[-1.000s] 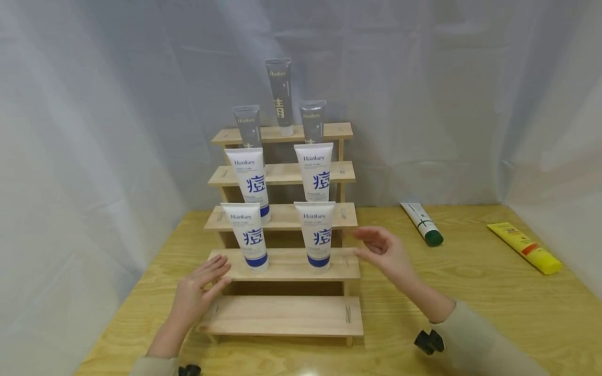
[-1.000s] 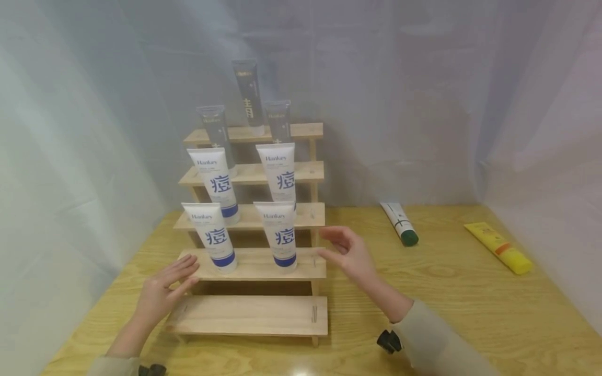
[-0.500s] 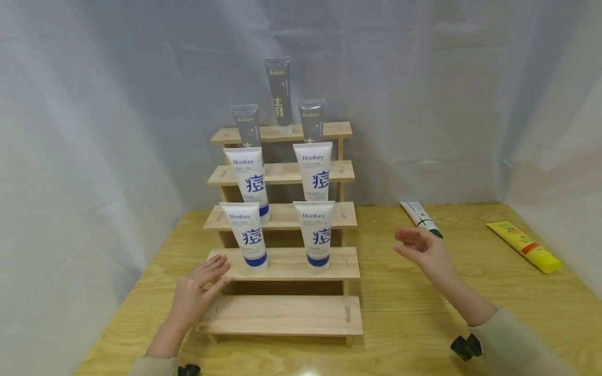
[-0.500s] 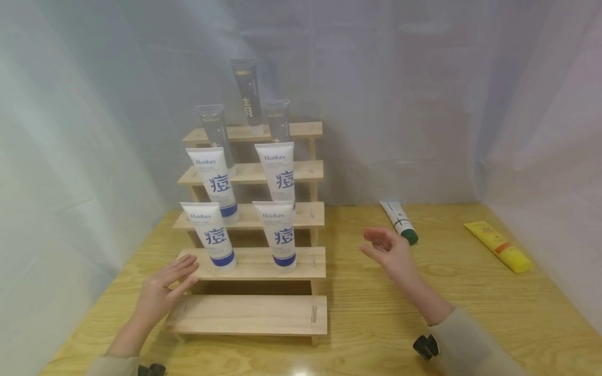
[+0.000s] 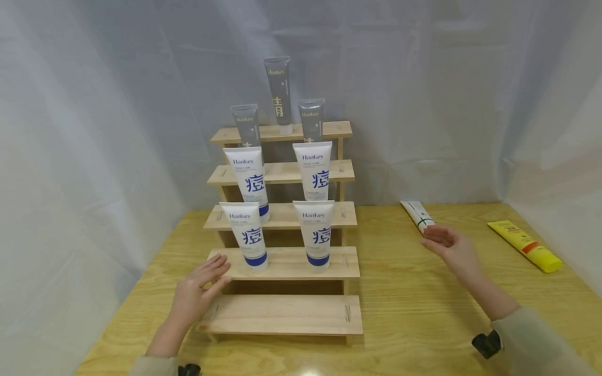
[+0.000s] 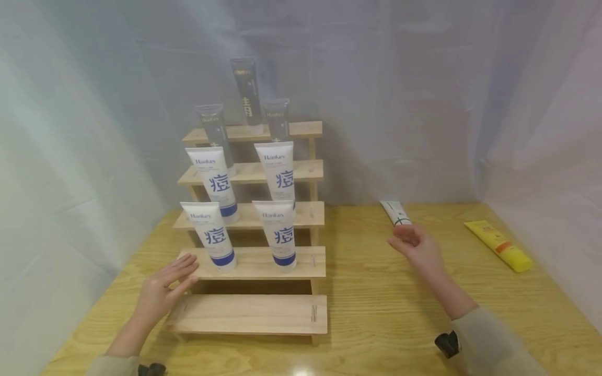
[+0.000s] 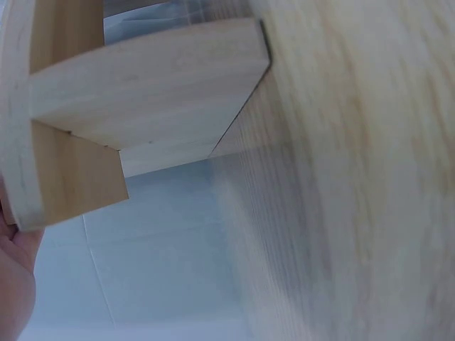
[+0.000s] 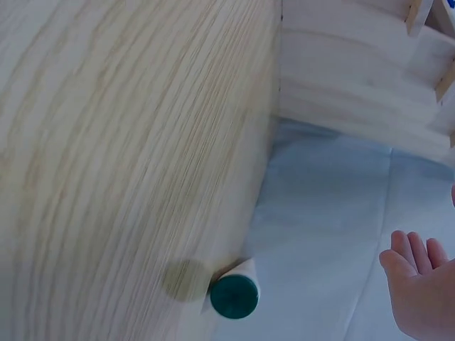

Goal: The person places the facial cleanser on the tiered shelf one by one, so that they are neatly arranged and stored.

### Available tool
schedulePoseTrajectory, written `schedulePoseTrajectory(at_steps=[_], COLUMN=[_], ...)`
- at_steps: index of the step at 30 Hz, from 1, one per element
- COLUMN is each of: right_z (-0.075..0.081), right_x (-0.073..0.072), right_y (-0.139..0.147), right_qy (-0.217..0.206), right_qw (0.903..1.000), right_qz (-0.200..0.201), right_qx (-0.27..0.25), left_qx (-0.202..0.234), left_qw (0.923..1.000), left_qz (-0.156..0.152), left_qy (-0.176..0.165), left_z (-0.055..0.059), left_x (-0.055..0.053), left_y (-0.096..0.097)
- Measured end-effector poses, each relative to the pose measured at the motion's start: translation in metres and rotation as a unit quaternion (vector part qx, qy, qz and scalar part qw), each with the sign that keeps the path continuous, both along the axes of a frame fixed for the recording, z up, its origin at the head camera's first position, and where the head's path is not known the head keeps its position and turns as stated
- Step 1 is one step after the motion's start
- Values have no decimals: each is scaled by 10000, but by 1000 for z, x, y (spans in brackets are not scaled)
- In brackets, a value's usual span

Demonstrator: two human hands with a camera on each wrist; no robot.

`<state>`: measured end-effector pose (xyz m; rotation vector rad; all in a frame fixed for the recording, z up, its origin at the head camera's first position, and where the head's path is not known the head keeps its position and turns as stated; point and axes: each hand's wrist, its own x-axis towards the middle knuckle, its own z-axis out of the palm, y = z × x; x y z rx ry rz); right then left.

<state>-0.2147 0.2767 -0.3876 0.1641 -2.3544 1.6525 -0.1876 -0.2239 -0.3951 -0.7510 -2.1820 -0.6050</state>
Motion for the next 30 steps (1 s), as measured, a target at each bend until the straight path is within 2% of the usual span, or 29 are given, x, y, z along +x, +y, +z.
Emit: schedulePoseTrajectory(at_steps=[4,7,9,13,25,30], right_z=[-9,-4,3,7,0,-5], right_x=[-10,-10,-8,-11,-42,-54], right_y=[14,16,17,22,37,41], right_qy=[-194,-301,-321,-515,-1048,-1127], right_qw=[9996,9992,9987,9959,9885,9850], right_qz=[-189,-269,-286,-560,-931,-1074], right_qx=[-21,37,275,499,574,740], left_qx=[12,20,7,-11,-20,-59], left_qw=[10000,10000,10000,10000,9999,9999], left_qz=[-6,-11,-1,-5,90,74], left_qy=[1,-6,4,21,-111,-93], left_z=[0,0,0,-1,-4,-3], left_x=[-1,-1,-1,-2,0,0], left_y=[-1,-1,-1,-2,-3,-2])
